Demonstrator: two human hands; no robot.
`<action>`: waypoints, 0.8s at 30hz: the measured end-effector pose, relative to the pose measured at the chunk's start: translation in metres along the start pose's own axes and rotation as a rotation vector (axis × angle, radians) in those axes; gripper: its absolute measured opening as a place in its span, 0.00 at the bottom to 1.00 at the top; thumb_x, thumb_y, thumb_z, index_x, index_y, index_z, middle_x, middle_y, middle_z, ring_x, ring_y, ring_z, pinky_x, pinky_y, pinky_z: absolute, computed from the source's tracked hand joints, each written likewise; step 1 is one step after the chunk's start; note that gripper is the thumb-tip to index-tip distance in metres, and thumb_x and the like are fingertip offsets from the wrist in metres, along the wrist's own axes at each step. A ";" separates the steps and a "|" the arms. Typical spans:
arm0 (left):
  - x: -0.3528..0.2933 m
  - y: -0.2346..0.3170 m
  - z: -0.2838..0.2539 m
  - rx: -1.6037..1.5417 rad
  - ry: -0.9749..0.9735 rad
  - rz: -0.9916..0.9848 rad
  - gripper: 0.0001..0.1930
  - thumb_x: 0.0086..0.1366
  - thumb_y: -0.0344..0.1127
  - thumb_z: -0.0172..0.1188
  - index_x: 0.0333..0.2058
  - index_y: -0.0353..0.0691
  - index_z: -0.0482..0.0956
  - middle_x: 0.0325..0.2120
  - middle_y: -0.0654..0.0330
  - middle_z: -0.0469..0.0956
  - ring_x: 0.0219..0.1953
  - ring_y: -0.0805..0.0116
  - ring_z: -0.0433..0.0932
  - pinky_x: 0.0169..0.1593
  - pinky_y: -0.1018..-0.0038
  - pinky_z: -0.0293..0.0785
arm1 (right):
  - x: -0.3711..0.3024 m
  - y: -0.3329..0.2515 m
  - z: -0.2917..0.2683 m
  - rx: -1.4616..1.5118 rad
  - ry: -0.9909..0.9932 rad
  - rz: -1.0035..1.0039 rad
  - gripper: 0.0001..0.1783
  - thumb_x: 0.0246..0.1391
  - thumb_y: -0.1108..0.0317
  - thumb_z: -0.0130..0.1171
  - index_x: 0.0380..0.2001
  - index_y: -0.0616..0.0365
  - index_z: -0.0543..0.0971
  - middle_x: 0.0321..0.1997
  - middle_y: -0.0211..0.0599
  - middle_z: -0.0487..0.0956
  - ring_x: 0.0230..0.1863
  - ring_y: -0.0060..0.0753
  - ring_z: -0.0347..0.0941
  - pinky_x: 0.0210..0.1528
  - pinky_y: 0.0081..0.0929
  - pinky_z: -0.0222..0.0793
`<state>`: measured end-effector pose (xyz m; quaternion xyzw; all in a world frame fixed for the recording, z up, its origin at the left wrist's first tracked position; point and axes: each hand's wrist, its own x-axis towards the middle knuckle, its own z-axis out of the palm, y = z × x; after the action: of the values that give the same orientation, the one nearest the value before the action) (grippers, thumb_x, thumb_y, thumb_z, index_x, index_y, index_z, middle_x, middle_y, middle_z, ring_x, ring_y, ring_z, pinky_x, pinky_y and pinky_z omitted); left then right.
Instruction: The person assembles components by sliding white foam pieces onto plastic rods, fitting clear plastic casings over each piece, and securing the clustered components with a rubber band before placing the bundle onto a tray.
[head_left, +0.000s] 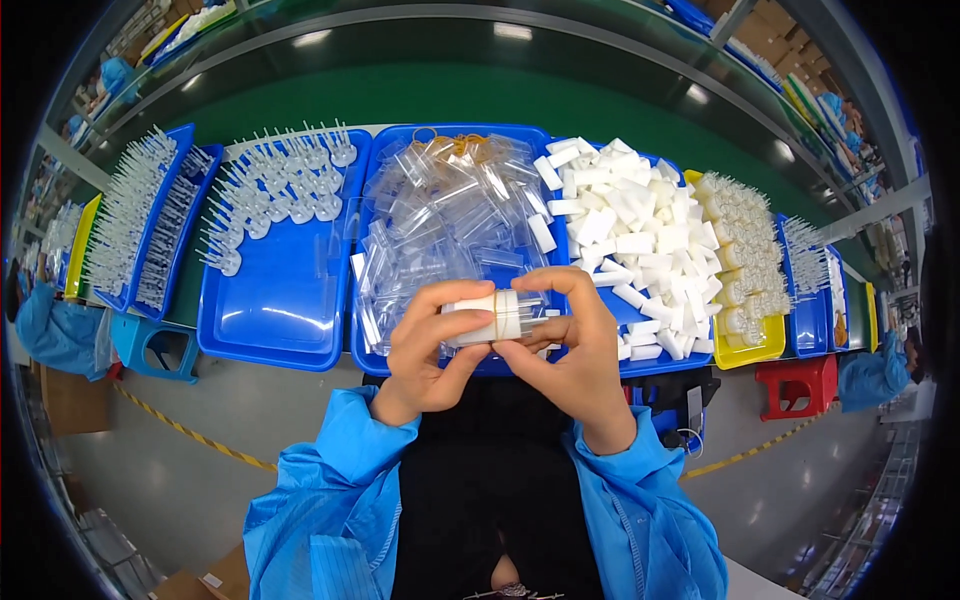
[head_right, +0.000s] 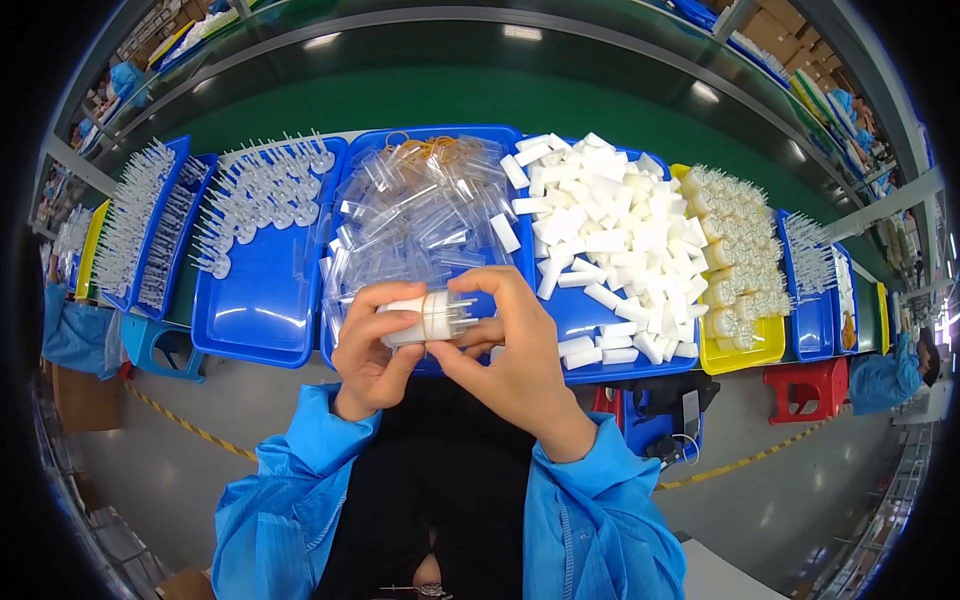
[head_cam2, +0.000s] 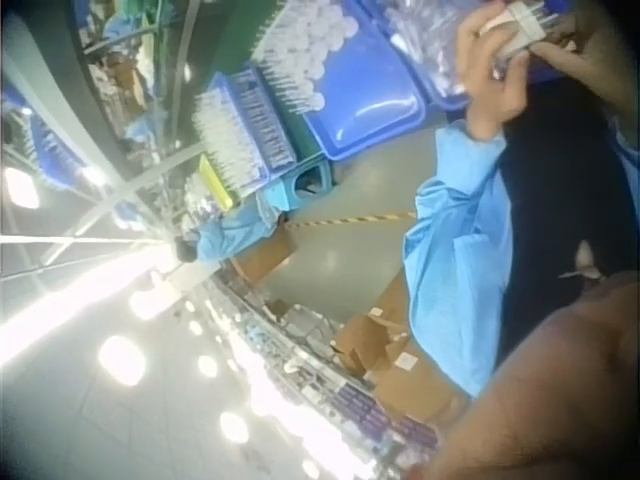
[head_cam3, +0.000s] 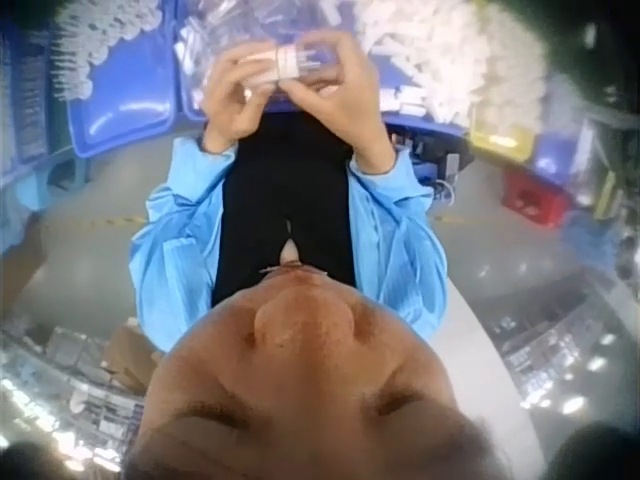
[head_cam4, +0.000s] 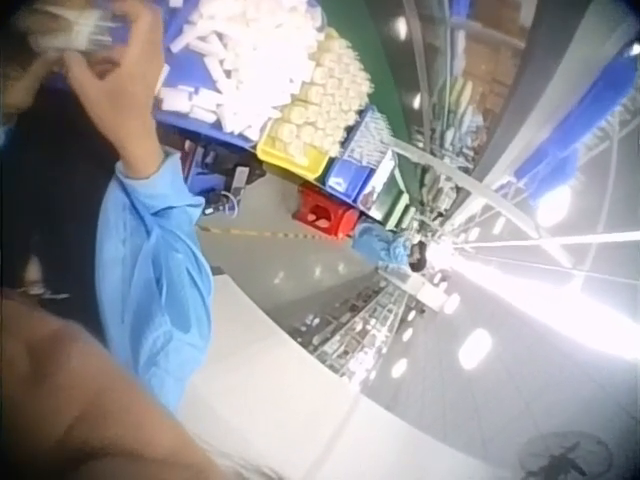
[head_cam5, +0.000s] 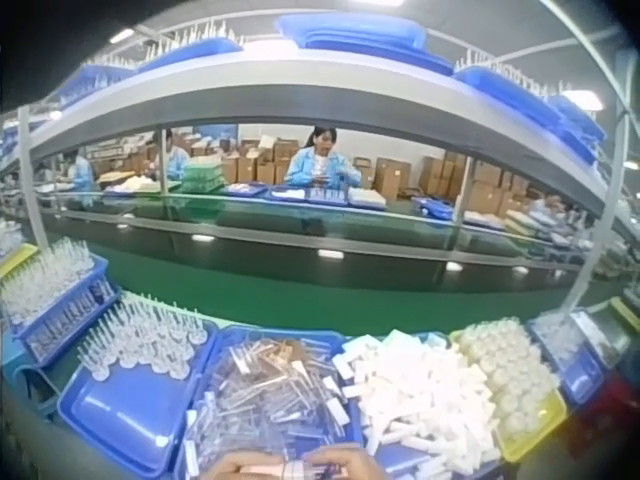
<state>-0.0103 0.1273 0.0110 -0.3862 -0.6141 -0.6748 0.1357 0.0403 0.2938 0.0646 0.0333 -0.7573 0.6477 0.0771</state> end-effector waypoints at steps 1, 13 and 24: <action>-0.003 -0.002 0.002 -0.062 0.038 -0.041 0.14 0.61 0.29 0.62 0.45 0.32 0.76 0.49 0.39 0.72 0.50 0.52 0.75 0.51 0.65 0.73 | -0.002 0.001 0.004 0.002 -0.001 0.001 0.27 0.43 0.80 0.67 0.48 0.65 0.69 0.51 0.43 0.70 0.39 0.33 0.82 0.32 0.16 0.79; -0.010 -0.002 0.016 -1.285 0.085 -0.641 0.22 0.70 0.41 0.51 0.57 0.33 0.63 0.47 0.50 0.75 0.44 0.64 0.78 0.43 0.76 0.76 | -0.005 0.010 0.005 0.079 0.014 -0.174 0.43 0.34 0.71 0.76 0.57 0.62 0.70 0.56 0.44 0.72 0.49 0.25 0.69 0.50 0.20 0.67; 0.002 0.019 0.027 -0.773 -0.102 -0.854 0.33 0.69 0.49 0.49 0.66 0.37 0.53 0.61 0.52 0.62 0.36 0.68 0.74 0.33 0.77 0.66 | -0.032 0.012 -0.053 0.025 0.322 -0.311 0.27 0.36 0.71 0.75 0.44 0.59 0.79 0.46 0.34 0.75 0.45 0.30 0.74 0.46 0.24 0.70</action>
<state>0.0104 0.1490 0.0243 -0.1576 -0.4301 -0.8257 -0.3293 0.0743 0.3465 0.0559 0.0468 -0.7127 0.6344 0.2956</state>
